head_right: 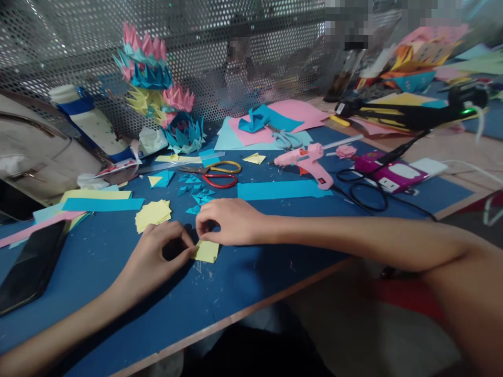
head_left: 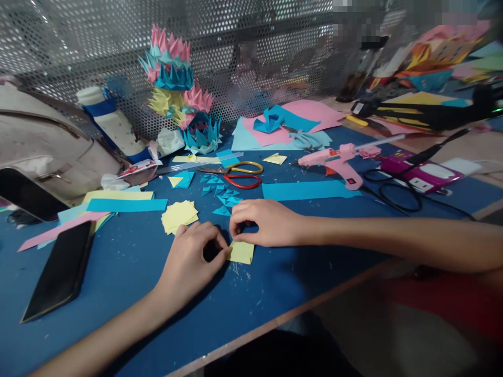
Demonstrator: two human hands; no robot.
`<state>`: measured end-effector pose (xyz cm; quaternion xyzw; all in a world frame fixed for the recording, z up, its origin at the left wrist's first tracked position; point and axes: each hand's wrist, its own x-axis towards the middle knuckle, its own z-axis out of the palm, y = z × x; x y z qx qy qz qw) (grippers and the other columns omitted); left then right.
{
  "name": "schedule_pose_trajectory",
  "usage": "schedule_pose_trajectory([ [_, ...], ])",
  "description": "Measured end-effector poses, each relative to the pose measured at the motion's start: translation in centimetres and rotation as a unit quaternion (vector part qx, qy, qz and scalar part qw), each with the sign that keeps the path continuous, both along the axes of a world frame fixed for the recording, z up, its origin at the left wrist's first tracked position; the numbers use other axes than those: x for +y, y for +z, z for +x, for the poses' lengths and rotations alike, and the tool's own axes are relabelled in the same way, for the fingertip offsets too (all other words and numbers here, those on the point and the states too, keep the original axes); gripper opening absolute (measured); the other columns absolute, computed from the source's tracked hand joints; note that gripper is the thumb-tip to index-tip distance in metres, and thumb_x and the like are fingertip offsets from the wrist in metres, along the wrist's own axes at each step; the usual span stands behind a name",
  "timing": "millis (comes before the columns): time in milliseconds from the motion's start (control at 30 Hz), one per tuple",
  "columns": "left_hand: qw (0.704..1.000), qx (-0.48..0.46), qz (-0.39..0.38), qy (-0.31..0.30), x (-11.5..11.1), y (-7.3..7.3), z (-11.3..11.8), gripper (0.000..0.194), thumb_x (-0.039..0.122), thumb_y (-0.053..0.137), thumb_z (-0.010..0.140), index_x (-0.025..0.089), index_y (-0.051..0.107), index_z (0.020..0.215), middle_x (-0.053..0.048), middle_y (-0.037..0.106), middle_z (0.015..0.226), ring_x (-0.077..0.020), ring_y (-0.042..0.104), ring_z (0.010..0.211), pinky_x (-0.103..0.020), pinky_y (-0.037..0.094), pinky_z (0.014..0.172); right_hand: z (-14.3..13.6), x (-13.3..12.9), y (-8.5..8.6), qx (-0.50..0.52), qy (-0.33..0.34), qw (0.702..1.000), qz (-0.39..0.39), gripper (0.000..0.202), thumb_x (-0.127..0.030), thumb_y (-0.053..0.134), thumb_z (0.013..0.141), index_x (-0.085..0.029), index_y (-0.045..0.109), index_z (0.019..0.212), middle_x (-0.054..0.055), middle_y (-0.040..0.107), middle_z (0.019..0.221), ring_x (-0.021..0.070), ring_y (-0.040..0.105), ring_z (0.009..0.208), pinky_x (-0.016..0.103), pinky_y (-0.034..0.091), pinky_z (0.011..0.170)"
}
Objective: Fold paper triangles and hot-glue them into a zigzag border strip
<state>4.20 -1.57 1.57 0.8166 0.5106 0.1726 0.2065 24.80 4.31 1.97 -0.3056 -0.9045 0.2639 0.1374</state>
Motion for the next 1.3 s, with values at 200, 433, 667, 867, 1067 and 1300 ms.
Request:
schedule_pose_trajectory([
  [200,0.995,0.067,0.065,-0.018,-0.1,0.3,0.1,0.01,0.021,0.064,0.089,0.02,0.063,0.079,0.001,0.068,0.083,-0.0209,0.059,0.083,-0.036,0.032,0.077,0.3,0.0,-0.7,-0.006,0.089,0.99,0.112,0.012,-0.022,0.059,0.094,-0.019,0.07,0.089,0.003,0.068,0.089,0.0177,0.056,0.087,0.028,0.039,0.071],
  [433,0.978,0.098,0.17,-0.077,-1.0,0.2,-0.7,0.01,0.017,0.063,0.092,0.022,0.067,0.083,0.002,0.069,0.085,-0.0209,0.055,0.08,-0.037,0.028,0.073,1.0,0.6,-0.6,-0.019,0.189,0.94,0.282,0.027,-0.024,0.047,0.101,-0.019,0.07,0.089,0.005,0.066,0.094,0.0188,0.05,0.084,0.031,0.032,0.067],
  [667,0.964,0.096,0.22,-0.117,-2.6,-0.1,-1.6,0.024,0.015,0.047,0.099,0.019,0.07,0.104,-0.004,0.069,0.1,-0.0223,0.055,0.085,-0.04,0.03,0.076,1.5,0.9,1.2,-0.048,0.203,0.932,0.295,0.033,-0.029,0.053,0.1,-0.019,0.07,0.073,0.004,0.063,0.083,0.0186,0.044,0.078,0.033,0.023,0.063],
  [867,0.966,0.081,0.208,-0.132,-2.5,0.0,-1.9,0.021,0.015,0.049,0.099,0.015,0.07,0.103,-0.006,0.068,0.097,-0.022,0.055,0.084,-0.039,0.031,0.075,1.6,1.0,1.5,-0.08,0.211,0.934,0.277,0.031,-0.024,0.055,0.098,-0.018,0.068,0.071,0.003,0.062,0.081,0.0181,0.045,0.079,0.034,0.023,0.063],
  [1067,0.95,0.081,0.274,-0.129,-2.4,-0.8,-1.8,0.023,0.017,0.049,0.101,0.016,0.071,0.095,-0.005,0.072,0.097,-0.0211,0.056,0.082,-0.04,0.033,0.08,1.2,0.0,0.5,-0.036,0.187,0.935,0.299,0.037,-0.05,0.051,0.099,-0.018,0.066,0.087,0.005,0.062,0.089,0.0183,0.047,0.077,0.033,0.026,0.063],
  [1300,0.937,0.092,0.313,-0.125,-2.8,-1.5,-2.2,0.028,0.019,0.044,0.104,0.015,0.072,0.102,-0.007,0.074,0.108,-0.0227,0.06,0.092,-0.041,0.034,0.086,1.1,-1.4,0.0,-0.058,0.203,0.913,0.348,0.023,-0.036,0.053,0.099,-0.019,0.061,0.086,0.002,0.06,0.084,0.0182,0.044,0.078,0.034,0.023,0.06],
])
